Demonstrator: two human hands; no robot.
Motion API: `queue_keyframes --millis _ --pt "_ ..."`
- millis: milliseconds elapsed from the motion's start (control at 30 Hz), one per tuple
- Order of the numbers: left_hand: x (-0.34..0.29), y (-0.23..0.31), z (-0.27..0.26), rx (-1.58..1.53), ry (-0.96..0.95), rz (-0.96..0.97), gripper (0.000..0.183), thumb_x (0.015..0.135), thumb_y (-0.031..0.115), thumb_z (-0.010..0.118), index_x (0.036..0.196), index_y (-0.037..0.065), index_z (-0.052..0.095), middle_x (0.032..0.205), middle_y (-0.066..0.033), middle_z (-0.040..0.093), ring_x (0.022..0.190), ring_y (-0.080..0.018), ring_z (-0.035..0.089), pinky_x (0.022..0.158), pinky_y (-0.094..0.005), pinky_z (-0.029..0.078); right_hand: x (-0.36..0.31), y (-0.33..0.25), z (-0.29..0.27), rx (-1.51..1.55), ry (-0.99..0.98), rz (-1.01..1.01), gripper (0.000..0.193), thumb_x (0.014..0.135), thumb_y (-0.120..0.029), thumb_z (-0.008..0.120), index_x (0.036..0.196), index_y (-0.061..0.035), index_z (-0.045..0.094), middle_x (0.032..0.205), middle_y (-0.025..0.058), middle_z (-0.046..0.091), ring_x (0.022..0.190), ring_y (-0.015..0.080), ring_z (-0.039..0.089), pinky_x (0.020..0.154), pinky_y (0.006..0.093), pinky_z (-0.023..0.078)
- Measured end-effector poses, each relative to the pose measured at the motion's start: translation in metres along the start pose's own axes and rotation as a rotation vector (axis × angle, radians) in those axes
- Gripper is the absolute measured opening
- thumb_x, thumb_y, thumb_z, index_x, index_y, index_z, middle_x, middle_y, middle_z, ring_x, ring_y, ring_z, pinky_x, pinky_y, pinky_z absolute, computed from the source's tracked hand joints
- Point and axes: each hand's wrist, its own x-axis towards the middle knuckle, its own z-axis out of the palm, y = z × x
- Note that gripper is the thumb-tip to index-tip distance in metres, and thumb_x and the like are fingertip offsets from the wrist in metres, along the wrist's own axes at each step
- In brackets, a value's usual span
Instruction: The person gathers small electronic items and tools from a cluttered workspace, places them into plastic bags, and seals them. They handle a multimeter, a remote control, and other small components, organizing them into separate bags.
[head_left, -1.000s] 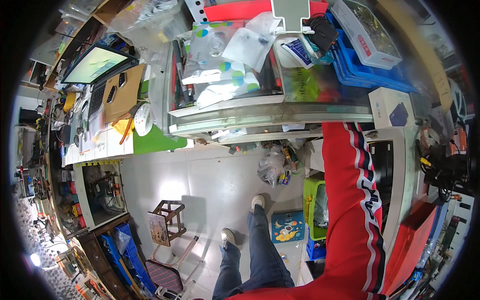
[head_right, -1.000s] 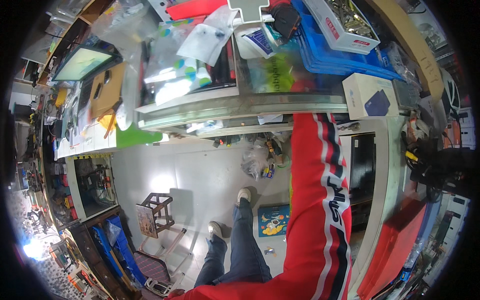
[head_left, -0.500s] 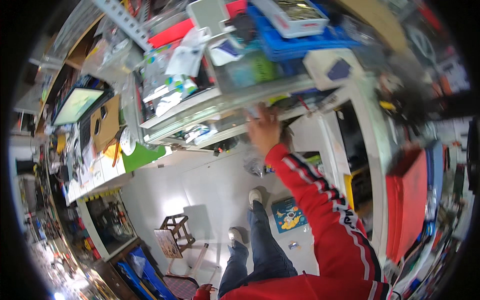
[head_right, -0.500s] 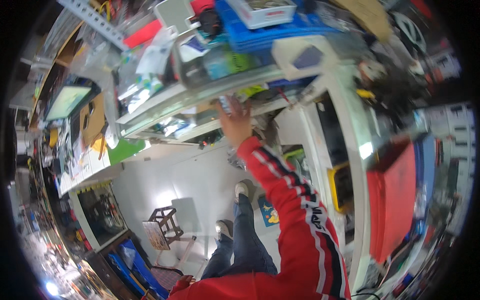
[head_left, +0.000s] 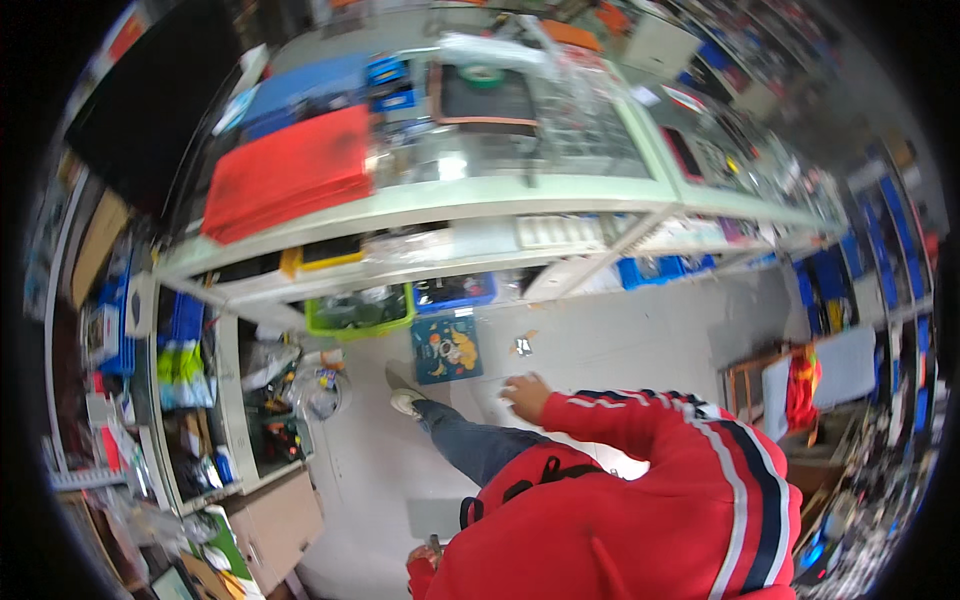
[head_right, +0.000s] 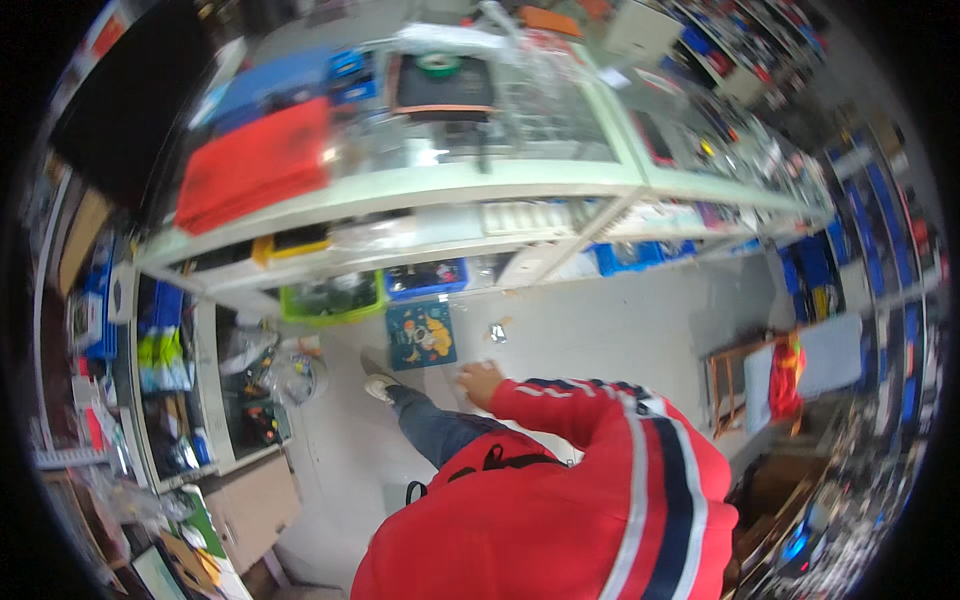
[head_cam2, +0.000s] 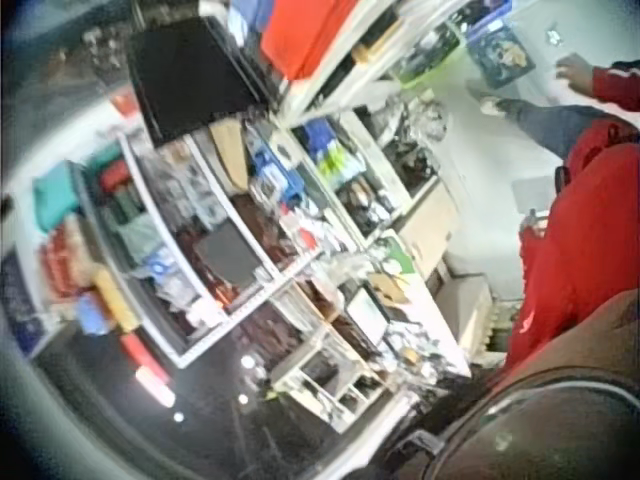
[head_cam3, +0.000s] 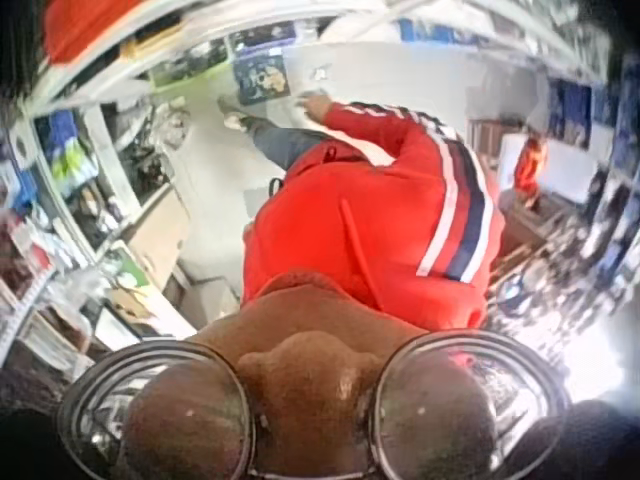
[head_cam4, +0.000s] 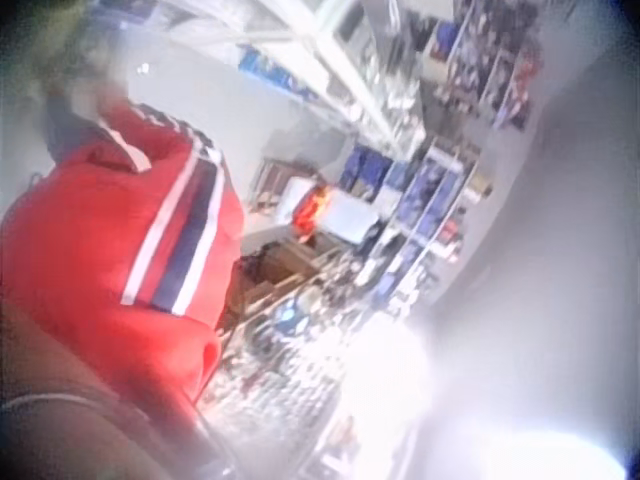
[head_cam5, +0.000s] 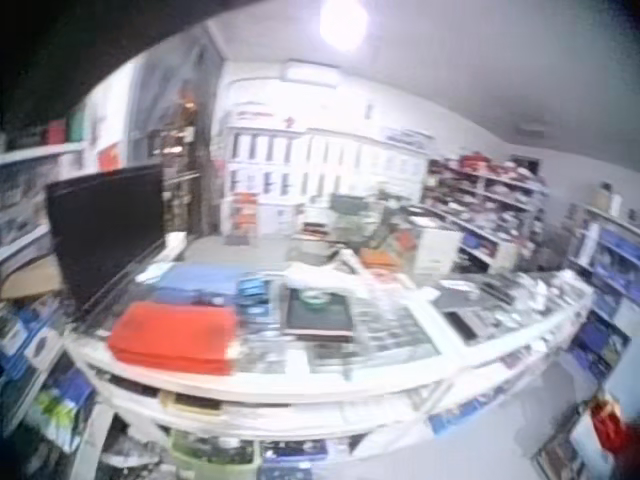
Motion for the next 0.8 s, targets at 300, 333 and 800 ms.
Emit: queue_keyframes --millis 300,333,800 --pt "0.058 0.183 0.070 0.196 -0.161 0.459 0.025 0.080 0.021 0.050 0.090 -0.002 0.051 0.077 -0.0112 0.057 0.060 -0.0184 0.055 0.052 -0.0280 0.046 -0.224 0.093 0.002 0.258 -0.058 0.777 0.026 0.069 -0.024 0.054 0.095 -0.0172 0.055 0.095 0.0085 0.053 0.092 0.0247 0.049 0.081 0.0443 0.035" --pt "0.052 0.200 0.095 0.175 -0.211 0.496 0.022 0.079 0.017 0.051 0.090 -0.002 0.051 0.077 -0.0113 0.057 0.061 -0.0180 0.055 0.054 -0.0276 0.046 -0.231 0.095 0.008 0.282 -0.052 0.781 0.027 0.070 -0.025 0.054 0.096 -0.0170 0.055 0.097 0.0077 0.053 0.092 0.0255 0.049 0.081 0.0442 0.035" --pt "-0.109 0.474 0.584 0.628 -0.114 1.624 0.017 0.072 0.018 0.058 0.085 0.007 0.057 0.075 -0.0105 0.054 0.067 -0.0233 0.052 0.060 -0.0301 0.042 -0.433 0.373 -0.039 0.631 0.455 1.084 0.021 0.068 -0.011 0.054 0.085 -0.0013 0.057 0.079 0.0121 0.059 0.072 0.0203 0.058 0.064 0.0284 0.046"
